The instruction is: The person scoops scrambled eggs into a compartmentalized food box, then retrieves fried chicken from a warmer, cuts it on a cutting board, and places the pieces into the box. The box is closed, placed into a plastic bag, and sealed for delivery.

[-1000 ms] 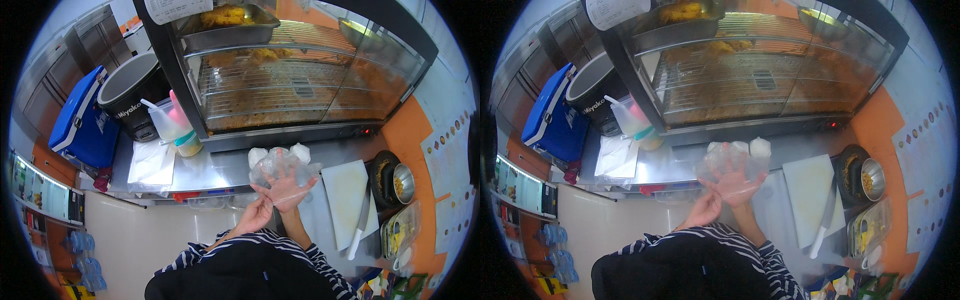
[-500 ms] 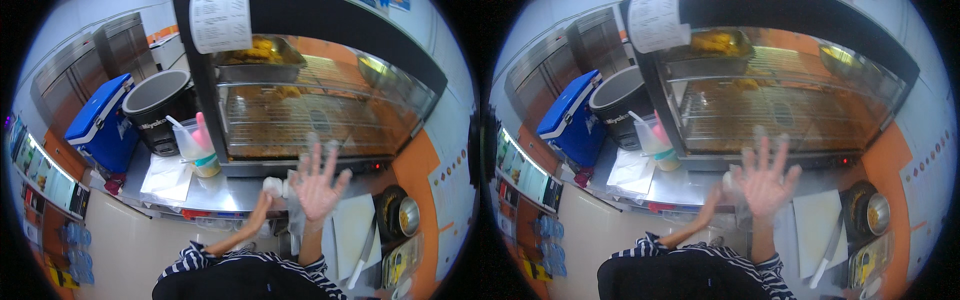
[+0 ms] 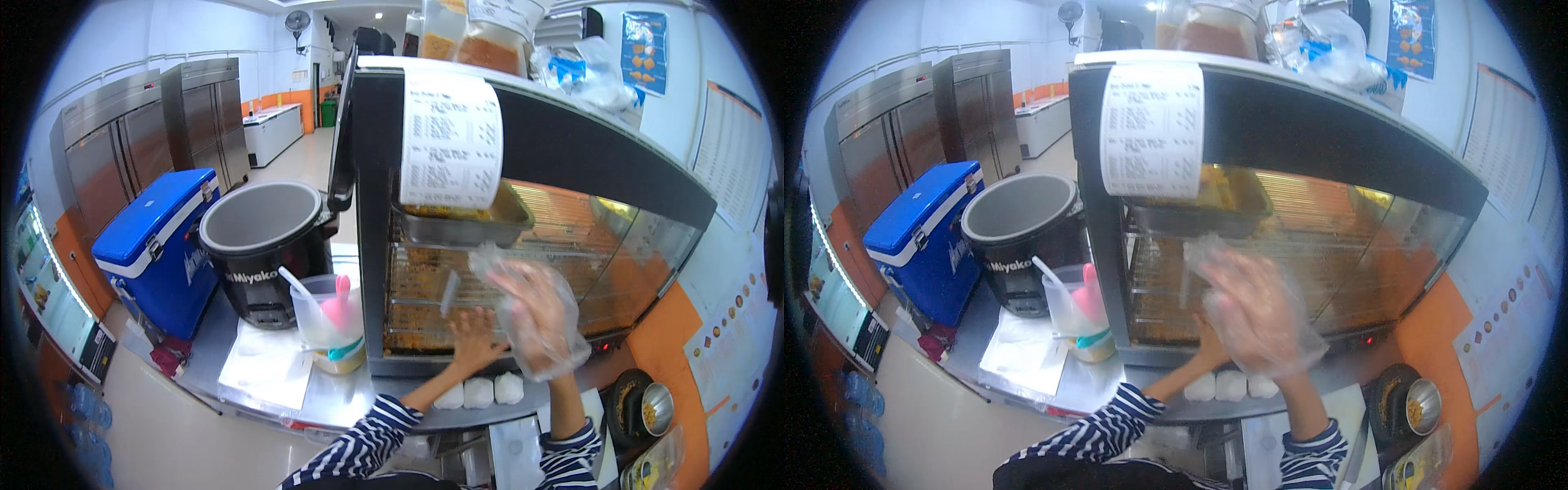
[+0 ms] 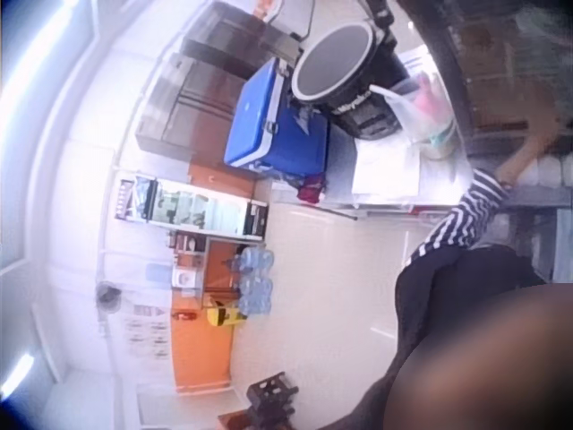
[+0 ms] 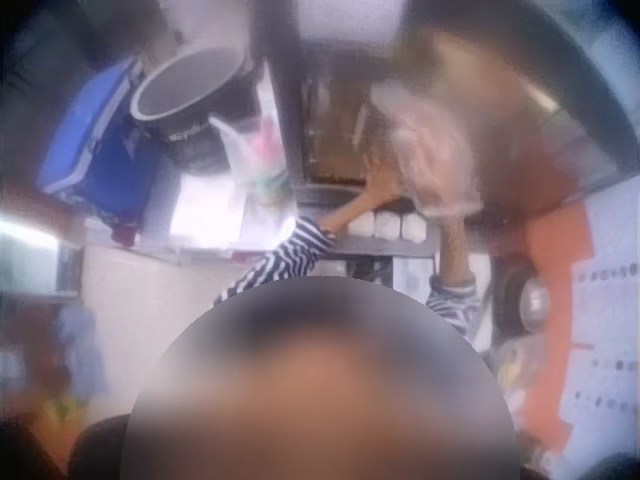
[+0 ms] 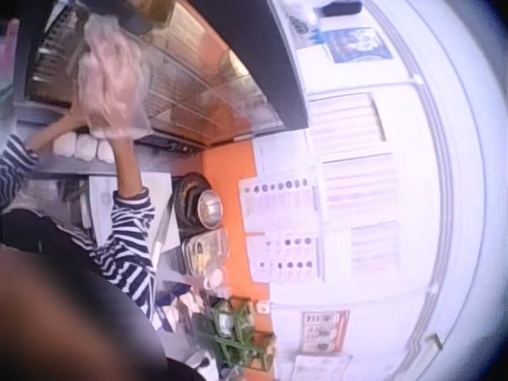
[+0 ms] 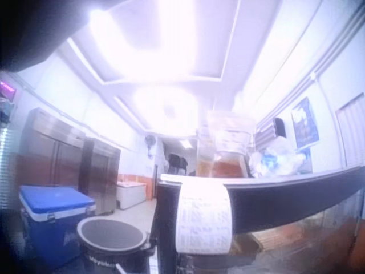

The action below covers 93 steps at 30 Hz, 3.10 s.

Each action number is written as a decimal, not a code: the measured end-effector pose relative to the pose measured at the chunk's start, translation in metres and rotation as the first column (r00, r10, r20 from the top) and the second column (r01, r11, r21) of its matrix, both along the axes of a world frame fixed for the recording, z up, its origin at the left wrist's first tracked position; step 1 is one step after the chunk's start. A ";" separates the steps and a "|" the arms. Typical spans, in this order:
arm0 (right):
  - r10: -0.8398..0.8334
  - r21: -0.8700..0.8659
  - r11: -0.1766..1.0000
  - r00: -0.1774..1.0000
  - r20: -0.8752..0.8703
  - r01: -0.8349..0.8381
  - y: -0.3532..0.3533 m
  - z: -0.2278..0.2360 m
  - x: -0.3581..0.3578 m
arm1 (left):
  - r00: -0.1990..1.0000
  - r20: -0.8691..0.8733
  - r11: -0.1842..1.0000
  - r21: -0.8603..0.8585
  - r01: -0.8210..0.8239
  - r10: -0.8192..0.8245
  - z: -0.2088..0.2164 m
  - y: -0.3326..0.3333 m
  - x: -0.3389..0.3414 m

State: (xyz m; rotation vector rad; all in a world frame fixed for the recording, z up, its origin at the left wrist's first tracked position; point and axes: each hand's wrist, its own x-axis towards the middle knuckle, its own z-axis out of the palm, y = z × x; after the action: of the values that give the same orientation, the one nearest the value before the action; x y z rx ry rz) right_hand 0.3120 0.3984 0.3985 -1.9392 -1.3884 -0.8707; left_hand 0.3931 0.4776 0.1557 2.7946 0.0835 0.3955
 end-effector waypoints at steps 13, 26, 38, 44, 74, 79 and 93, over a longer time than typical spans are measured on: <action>-0.665 -0.817 0.448 0.746 -0.035 0.362 0.087 0.077 0.114 | 0.534 0.235 0.299 -0.618 0.727 -0.812 -0.023 -0.028 -0.084; -0.630 -0.813 0.473 0.775 -0.044 0.338 0.086 0.071 0.147 | 0.553 0.199 0.179 -0.813 0.554 -0.809 -0.035 0.005 -0.111; -0.579 -0.763 0.540 0.815 -0.030 0.356 0.092 0.060 0.175 | 0.631 0.302 0.183 -0.790 0.585 -0.714 -0.031 0.021 -0.128; -0.560 -0.750 0.553 0.828 -0.012 0.363 0.097 0.057 0.182 | 0.682 0.238 0.220 -0.829 0.514 -0.692 -0.033 0.032 -0.137; -0.424 -0.624 0.674 0.899 0.113 0.396 0.083 0.066 0.148 | 0.628 0.205 0.288 -0.755 0.589 -0.750 -0.026 0.027 -0.198; -0.393 -0.585 0.704 0.907 0.153 0.403 0.057 0.068 0.127 | 0.649 0.211 0.334 -0.719 0.610 -0.731 -0.029 0.034 -0.203; -0.455 -0.514 0.678 0.849 0.268 0.525 0.056 0.080 0.072 | 0.793 0.417 -0.788 -0.603 -0.124 -0.445 0.130 0.067 -0.113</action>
State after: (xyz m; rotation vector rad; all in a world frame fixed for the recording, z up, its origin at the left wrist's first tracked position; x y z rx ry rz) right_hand 0.3841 0.4545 0.4784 -2.8724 -1.3025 -0.8726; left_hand 0.2803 0.5446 0.2854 0.3358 -0.2356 -0.3754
